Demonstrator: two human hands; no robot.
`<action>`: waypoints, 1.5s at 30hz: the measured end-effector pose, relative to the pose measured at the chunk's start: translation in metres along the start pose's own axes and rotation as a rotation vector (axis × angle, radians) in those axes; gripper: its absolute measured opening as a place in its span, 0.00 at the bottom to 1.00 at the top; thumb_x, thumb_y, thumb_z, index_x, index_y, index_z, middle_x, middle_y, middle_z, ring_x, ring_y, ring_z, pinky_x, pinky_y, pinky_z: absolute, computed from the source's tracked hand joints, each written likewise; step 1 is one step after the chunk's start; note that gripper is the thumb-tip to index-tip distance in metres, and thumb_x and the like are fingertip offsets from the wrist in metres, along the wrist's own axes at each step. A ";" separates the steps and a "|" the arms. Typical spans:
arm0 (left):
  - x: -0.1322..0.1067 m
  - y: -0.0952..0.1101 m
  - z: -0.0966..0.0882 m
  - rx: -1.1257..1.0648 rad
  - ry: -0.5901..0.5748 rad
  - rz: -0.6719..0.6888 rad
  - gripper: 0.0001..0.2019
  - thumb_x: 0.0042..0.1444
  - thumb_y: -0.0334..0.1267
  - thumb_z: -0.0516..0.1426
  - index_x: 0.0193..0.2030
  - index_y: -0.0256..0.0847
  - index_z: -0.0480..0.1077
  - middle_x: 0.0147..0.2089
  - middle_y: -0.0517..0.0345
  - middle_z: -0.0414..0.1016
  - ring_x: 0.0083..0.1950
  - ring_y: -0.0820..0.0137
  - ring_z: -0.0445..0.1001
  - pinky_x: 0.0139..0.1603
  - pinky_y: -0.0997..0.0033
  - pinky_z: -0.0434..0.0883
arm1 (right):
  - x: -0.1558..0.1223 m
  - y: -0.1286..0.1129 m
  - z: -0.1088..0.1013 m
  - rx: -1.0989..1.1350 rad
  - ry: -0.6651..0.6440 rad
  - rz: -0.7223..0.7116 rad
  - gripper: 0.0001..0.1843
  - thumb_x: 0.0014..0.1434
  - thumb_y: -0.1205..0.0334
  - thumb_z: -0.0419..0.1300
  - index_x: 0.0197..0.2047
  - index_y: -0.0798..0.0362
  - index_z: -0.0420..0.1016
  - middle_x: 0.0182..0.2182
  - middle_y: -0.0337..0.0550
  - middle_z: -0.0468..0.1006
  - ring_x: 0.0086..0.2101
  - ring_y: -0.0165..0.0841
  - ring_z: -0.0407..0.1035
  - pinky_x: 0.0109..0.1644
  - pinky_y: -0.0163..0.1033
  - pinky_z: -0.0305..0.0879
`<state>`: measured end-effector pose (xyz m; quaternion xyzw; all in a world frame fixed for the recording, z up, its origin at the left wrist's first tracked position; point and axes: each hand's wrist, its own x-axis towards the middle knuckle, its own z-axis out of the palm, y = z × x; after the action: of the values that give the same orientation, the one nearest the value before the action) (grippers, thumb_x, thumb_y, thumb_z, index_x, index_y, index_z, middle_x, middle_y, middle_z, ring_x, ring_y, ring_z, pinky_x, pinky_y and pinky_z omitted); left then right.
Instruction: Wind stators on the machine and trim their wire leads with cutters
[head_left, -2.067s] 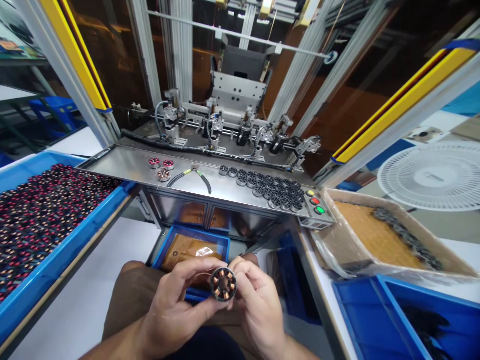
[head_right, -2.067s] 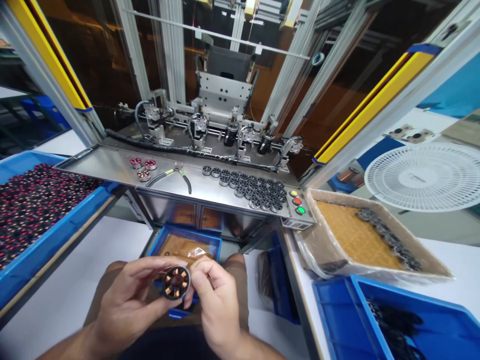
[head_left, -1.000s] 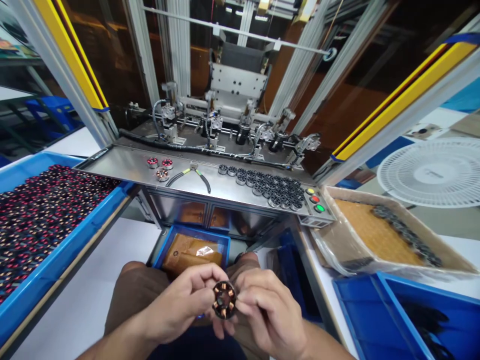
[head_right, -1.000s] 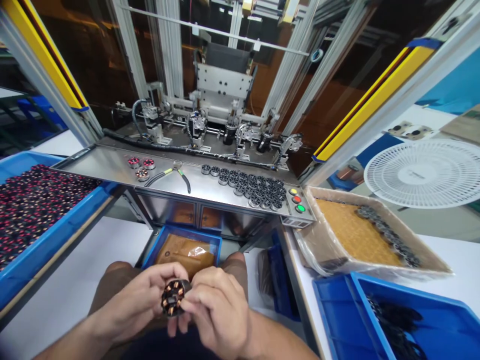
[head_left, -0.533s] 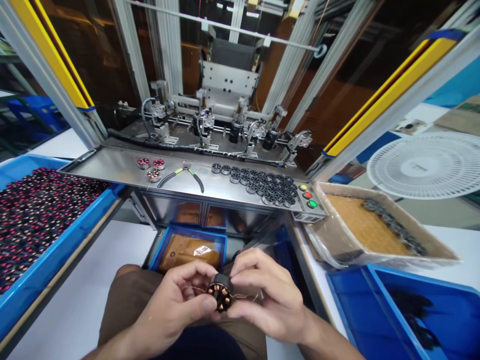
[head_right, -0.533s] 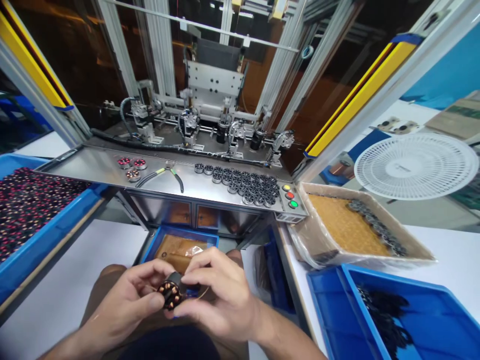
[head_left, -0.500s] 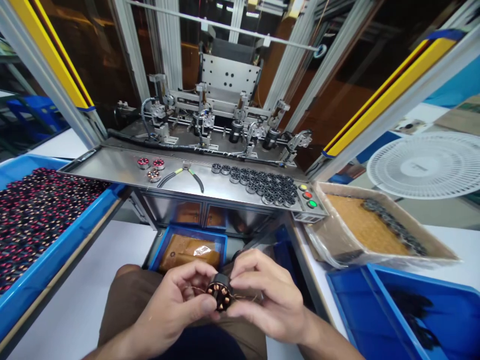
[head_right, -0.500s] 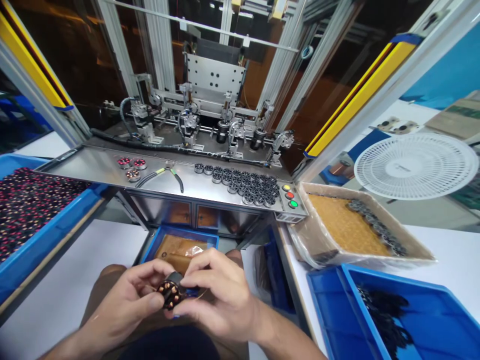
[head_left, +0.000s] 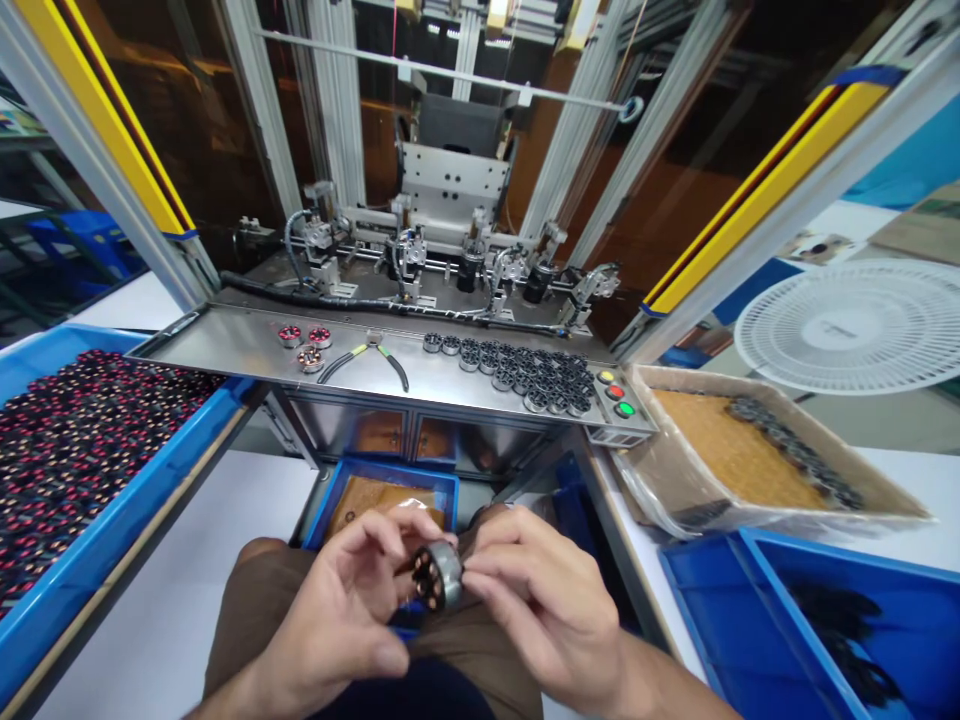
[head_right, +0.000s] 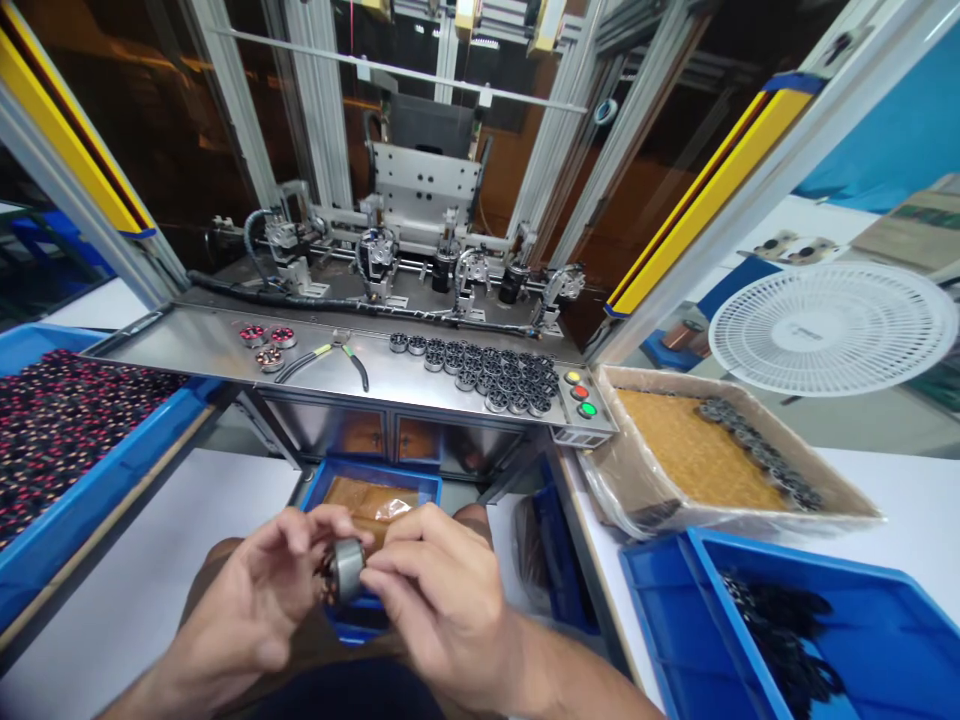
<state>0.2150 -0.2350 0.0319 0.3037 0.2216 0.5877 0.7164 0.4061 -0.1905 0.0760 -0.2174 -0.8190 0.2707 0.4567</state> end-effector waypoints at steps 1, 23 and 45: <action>0.002 0.002 0.001 -0.044 0.004 0.039 0.23 0.36 0.37 0.74 0.40 0.47 0.73 0.50 0.57 0.74 0.53 0.62 0.75 0.52 0.65 0.73 | 0.002 -0.001 0.000 0.010 0.002 -0.001 0.08 0.59 0.76 0.59 0.39 0.57 0.76 0.29 0.46 0.75 0.31 0.32 0.70 0.33 0.37 0.71; 0.024 0.001 0.006 -0.116 -0.348 -0.507 0.28 0.63 0.57 0.48 0.39 0.31 0.76 0.31 0.43 0.81 0.32 0.63 0.81 0.31 0.71 0.74 | 0.019 -0.016 -0.010 0.041 -0.034 0.010 0.07 0.60 0.75 0.58 0.37 0.57 0.77 0.28 0.46 0.76 0.29 0.31 0.71 0.31 0.35 0.70; 0.024 -0.002 0.002 -0.036 -0.293 -0.356 0.16 0.60 0.46 0.57 0.46 0.35 0.74 0.35 0.47 0.82 0.30 0.63 0.82 0.27 0.73 0.75 | 0.020 -0.009 -0.011 0.029 0.023 0.025 0.06 0.61 0.73 0.59 0.35 0.56 0.77 0.26 0.44 0.77 0.29 0.31 0.72 0.33 0.35 0.71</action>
<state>0.2232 -0.2126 0.0331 0.3289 0.1546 0.4057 0.8386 0.4051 -0.1827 0.0989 -0.2239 -0.8069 0.2857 0.4660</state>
